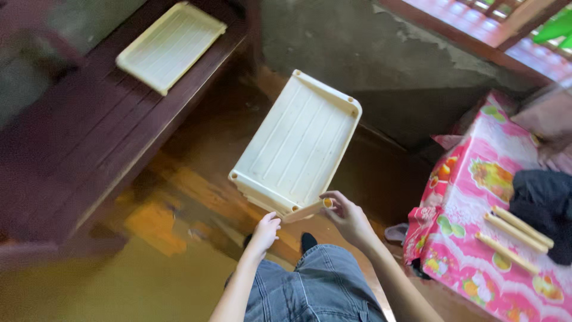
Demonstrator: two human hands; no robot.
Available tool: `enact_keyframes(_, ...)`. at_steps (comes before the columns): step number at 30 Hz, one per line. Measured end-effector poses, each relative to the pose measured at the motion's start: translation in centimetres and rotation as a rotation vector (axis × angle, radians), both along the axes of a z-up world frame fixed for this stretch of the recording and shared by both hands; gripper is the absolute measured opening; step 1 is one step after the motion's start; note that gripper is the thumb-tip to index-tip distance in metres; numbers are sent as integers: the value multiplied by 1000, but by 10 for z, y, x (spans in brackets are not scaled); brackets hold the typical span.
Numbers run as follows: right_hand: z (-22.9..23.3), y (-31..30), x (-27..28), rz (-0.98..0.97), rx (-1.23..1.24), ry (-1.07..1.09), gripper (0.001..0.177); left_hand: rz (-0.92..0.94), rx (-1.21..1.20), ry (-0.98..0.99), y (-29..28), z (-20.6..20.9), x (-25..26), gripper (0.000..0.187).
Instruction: The person picks up a stack of beige plastic trays and inserts short wooden dowels into the corner holes of each tray, one at a time. The trays are handled individually and placed back on the floor after each dowel insertion.
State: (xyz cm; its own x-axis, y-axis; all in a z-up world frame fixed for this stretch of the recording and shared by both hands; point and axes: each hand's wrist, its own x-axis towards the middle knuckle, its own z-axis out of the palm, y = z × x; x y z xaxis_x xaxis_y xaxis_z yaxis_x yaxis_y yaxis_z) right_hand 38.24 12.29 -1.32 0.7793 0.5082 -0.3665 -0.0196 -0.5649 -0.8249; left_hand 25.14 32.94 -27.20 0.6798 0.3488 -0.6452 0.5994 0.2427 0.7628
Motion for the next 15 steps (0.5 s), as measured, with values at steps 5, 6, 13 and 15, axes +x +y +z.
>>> enact_keyframes(5, -9, 25, -28, -136, -76, -17, 33, -209, 2, -50, 36, 42, 17, 50)
enact_keyframes(6, -11, 28, -35, -165, -65, -22, 33, -255, 3, -60, 39, 48, 20, 49)
enact_keyframes(13, -19, 50, -58, -307, 35, -82, 32, -475, -21, -76, 40, 80, 42, 48)
enact_keyframes(15, -19, 55, -55, -308, 2, -88, 32, -514, 0, -66, 36, 86, 50, 53)
